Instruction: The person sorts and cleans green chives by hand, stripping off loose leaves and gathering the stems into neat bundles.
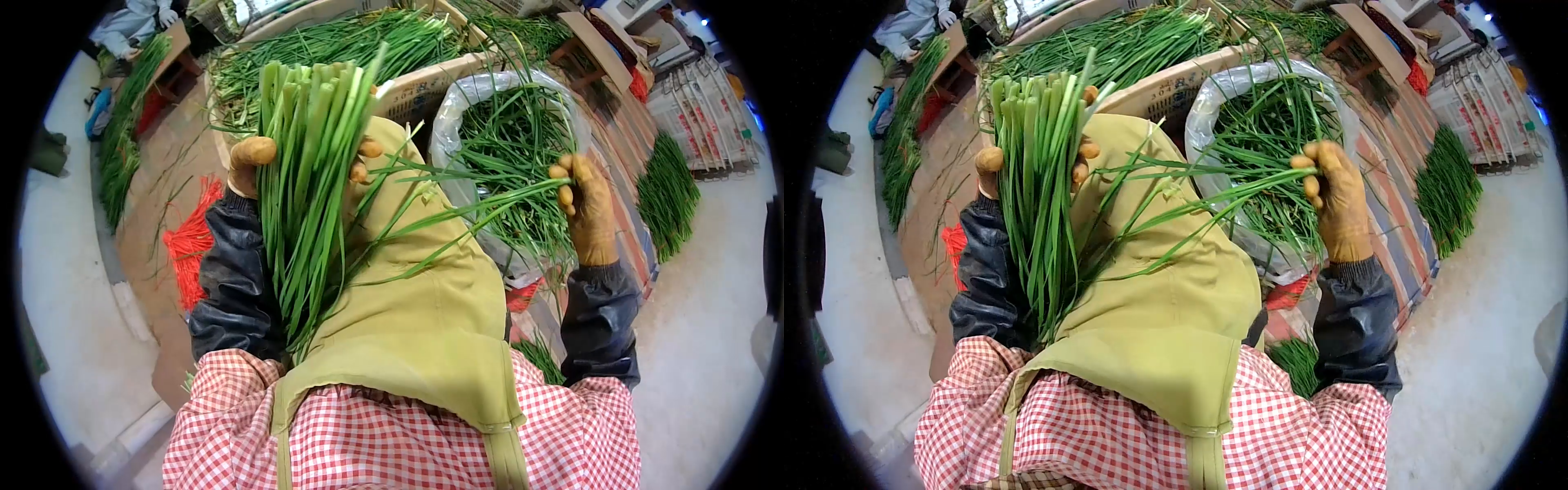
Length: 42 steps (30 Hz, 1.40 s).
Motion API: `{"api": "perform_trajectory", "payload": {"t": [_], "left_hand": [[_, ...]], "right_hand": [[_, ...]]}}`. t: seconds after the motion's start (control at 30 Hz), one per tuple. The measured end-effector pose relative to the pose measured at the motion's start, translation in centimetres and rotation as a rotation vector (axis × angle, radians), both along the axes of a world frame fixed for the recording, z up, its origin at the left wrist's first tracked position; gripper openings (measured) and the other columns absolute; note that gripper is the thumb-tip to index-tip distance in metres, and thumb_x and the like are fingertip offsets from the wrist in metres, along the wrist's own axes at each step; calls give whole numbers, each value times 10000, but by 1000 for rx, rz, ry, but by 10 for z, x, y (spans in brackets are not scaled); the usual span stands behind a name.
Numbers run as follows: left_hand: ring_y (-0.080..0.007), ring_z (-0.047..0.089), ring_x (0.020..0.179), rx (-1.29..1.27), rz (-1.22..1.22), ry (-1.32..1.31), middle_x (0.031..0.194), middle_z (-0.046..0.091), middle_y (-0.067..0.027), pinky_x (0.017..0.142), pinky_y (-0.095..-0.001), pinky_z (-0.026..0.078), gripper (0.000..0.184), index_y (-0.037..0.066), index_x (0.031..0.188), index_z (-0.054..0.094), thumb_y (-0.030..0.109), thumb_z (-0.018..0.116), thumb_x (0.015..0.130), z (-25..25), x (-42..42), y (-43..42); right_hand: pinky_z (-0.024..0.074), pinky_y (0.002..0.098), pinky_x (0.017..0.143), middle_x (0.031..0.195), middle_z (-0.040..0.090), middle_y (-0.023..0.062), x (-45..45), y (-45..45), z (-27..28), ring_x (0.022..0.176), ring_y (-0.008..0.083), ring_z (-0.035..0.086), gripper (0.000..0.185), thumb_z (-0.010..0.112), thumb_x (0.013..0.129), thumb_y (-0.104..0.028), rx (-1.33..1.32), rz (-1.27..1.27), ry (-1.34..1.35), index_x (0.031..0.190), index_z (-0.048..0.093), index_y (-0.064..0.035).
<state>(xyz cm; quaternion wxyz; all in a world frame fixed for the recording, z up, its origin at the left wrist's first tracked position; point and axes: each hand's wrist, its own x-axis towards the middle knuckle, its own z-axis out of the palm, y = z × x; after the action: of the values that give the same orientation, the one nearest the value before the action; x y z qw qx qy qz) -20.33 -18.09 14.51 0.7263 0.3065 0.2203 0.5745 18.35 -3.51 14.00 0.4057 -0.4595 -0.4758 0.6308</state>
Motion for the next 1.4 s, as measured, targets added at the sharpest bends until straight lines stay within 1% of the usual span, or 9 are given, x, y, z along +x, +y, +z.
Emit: {"api": "perform_trajectory", "payload": {"t": [0.07, 0.3, 0.37, 0.57, 0.8, 0.97, 1.07, 1.23, 1.4], "left_hand": [[-390, 641, 1023, 167, -4, -82, 1288, 500, -362, 901, -461, 547, 930, -53, 1462, 291, 382, 662, 728, 3, 10, 8], [-377, 613, 1102, 43, 59, -84, 1310, 531, -277, 951, -463, 520, 875, -53, 1447, 318, 241, 672, 703, -13, -4, 1], [-313, 620, 1037, 35, 152, 164, 1429, 413, -253, 759, -387, 575, 1110, -6, 1485, 264, 467, 794, 631, -4, 0, -5], [-206, 567, 840, 52, 245, 71, 1104, 607, -139, 722, -342, 497, 1139, -8, 1451, 336, 535, 836, 583, -5, -6, -14], [-212, 641, 825, 116, 2, -96, 1296, 526, -257, 603, -270, 550, 1220, -17, 1483, 268, 547, 862, 580, -10, 0, -2], [-313, 648, 941, 63, 328, 49, 1347, 483, -278, 754, -385, 587, 1096, -48, 1453, 308, 385, 843, 600, -28, -6, -1], [-349, 588, 1154, -67, -5, -176, 1353, 521, -230, 997, -500, 482, 870, 17, 1463, 336, 102, 708, 682, -35, -13, 1], [-373, 650, 1012, -27, 104, -61, 1393, 415, -325, 779, -432, 588, 1004, -46, 1463, 265, 319, 766, 673, -9, 0, 3], [-313, 700, 869, 159, 137, -70, 1409, 274, -438, 642, -309, 621, 1109, -58, 1466, 248, 538, 778, 697, -4, -11, 12]], "right_hand": [[318, 148, 423, 876, 699, 57, -41, 4, 29, 549, 19, 521, 276, 534, 1000, -309, 66, 264, 34, 1031, 606, -44], [384, 171, 496, 815, 661, 7, -194, -7, 76, 624, 31, 550, 265, 547, 989, -315, 178, 580, 88, 1017, 619, -62], [416, 172, 490, 828, 680, 18, -219, -2, 67, 635, 36, 573, 245, 550, 989, -277, 175, 634, 131, 1016, 626, -46], [437, 176, 473, 833, 684, 40, -227, 41, 36, 620, 40, 579, 229, 548, 990, -246, 129, 504, 234, 974, 627, -31], [383, 191, 457, 759, 605, 27, -199, 36, -29, 601, 83, 546, 143, 568, 956, -172, -59, 255, 299, 911, 601, -40], [328, 187, 414, 724, 589, 14, -175, 57, -18, 536, 56, 480, 186, 549, 971, -212, -200, 64, 321, 934, 600, -37], [306, 187, 400, 566, 496, -23, -137, 80, -8, 440, 53, 412, 174, 597, 952, -222, -184, 48, 451, 897, 632, -60], [360, 211, 510, 688, 570, -48, -14, 160, 21, 528, 60, 460, 150, 653, 886, -218, 150, -239, 334, 958, 648, -87], [277, 171, 324, 717, 556, -35, -23, 125, 90, 408, 24, 388, 227, 513, 1007, -196, -85, 415, 529, 1069, 584, 11]]}}
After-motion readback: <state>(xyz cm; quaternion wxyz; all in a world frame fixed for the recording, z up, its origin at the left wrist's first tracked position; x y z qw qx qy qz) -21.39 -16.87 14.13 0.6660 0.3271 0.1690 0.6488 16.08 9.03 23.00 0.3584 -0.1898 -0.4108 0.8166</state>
